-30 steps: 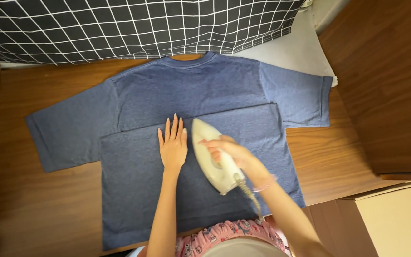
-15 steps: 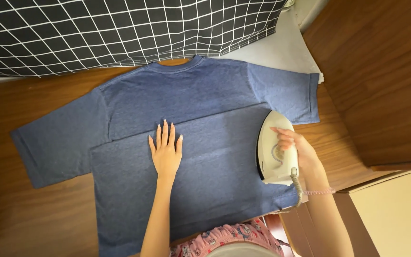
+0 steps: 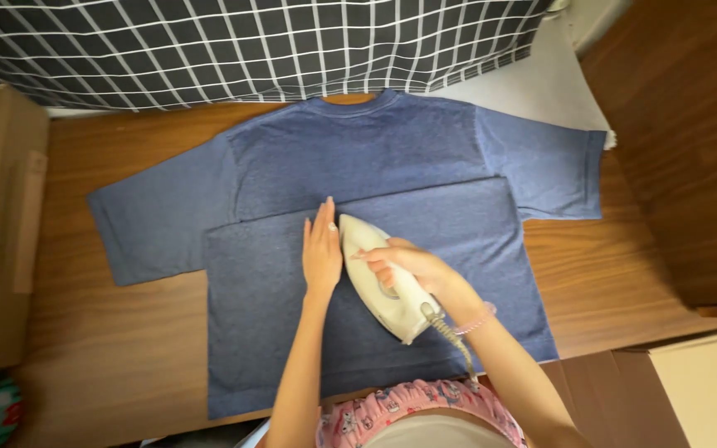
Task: Ironing a blue t-shirt on a flat surface and then folding it neatly.
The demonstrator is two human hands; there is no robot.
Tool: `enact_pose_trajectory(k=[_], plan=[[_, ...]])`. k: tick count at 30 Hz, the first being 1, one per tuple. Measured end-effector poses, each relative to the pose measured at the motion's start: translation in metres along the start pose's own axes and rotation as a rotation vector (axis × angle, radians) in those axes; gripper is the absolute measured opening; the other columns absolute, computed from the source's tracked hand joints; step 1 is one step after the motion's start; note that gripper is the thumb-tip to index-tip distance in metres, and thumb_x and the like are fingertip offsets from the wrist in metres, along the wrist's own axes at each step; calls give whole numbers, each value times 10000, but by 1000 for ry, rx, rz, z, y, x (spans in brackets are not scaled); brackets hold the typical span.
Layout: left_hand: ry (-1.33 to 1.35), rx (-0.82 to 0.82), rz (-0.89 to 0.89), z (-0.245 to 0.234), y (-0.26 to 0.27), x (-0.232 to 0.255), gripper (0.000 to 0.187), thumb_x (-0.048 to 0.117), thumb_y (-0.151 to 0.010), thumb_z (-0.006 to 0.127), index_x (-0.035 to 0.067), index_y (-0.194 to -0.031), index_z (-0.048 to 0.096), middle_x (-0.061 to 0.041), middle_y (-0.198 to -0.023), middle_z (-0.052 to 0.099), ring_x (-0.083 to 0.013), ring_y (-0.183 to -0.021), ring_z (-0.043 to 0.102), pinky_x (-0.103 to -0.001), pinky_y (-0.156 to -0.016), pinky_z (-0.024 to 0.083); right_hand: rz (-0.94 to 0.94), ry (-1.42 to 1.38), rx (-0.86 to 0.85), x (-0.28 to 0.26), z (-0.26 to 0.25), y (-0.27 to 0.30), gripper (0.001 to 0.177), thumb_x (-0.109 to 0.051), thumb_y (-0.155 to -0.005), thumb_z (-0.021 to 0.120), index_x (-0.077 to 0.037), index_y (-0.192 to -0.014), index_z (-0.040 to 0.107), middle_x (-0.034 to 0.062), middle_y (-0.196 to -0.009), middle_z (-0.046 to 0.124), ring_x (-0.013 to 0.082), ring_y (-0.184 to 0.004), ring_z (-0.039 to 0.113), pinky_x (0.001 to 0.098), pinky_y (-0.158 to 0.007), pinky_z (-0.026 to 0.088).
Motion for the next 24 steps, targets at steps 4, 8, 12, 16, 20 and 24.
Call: enact_pose_trajectory(k=[4,8,12,16,20,24], plan=[[187,-15,-72,-3,-1,-7,445,242,-961,136,134,-1355,312,-60,-1337,405,-167,-1227,381,-387,-1068,140,15,31,-14,2,11,-19,248,-3,-755,641,-64,-775,401,-28,-550,361,70,-418,392,178,-366,324],[-171,36,30,2,0,7,375,274,-953,290,155,-1285,416,-13,-1300,451,-124,-1213,398,-370,-1057,189,14,11,34,-19,-16,-4,180,-41,-779,620,-47,-840,452,-66,-546,359,34,-415,393,156,-360,331],[-321,128,136,-3,0,22,355,310,-900,449,162,-1216,511,-2,-1306,452,-137,-1198,419,-404,-1023,262,-98,-70,11,-47,-69,22,238,-76,-826,533,28,-1038,514,-99,-544,346,-7,-422,362,126,-381,340],[-348,149,177,-3,0,26,344,306,-881,481,175,-1196,528,4,-1297,464,-131,-1192,429,-399,-1019,268,-165,-219,28,-68,-152,40,311,-94,-843,483,22,-1131,466,-105,-561,347,-12,-440,368,110,-407,349],[-337,160,178,-5,-2,28,327,288,-878,496,163,-1177,544,3,-1292,472,-138,-1182,441,-396,-1013,277,-264,-284,124,-92,-180,78,301,-111,-858,475,10,-1130,431,-127,-571,316,-49,-461,346,78,-426,341],[-316,156,162,-7,-2,28,314,267,-886,495,161,-1177,546,2,-1286,480,-138,-1175,447,-393,-1017,270,-316,-280,186,-99,-182,87,335,-143,-872,474,3,-1164,398,-142,-579,292,-62,-468,323,73,-441,335]])
Point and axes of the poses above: each hand's wrist, its own y-axis away from the middle knuckle, its own z-axis out of the palm, x = y × z, the point moved 10 cm from there along -y, towards the middle knuckle
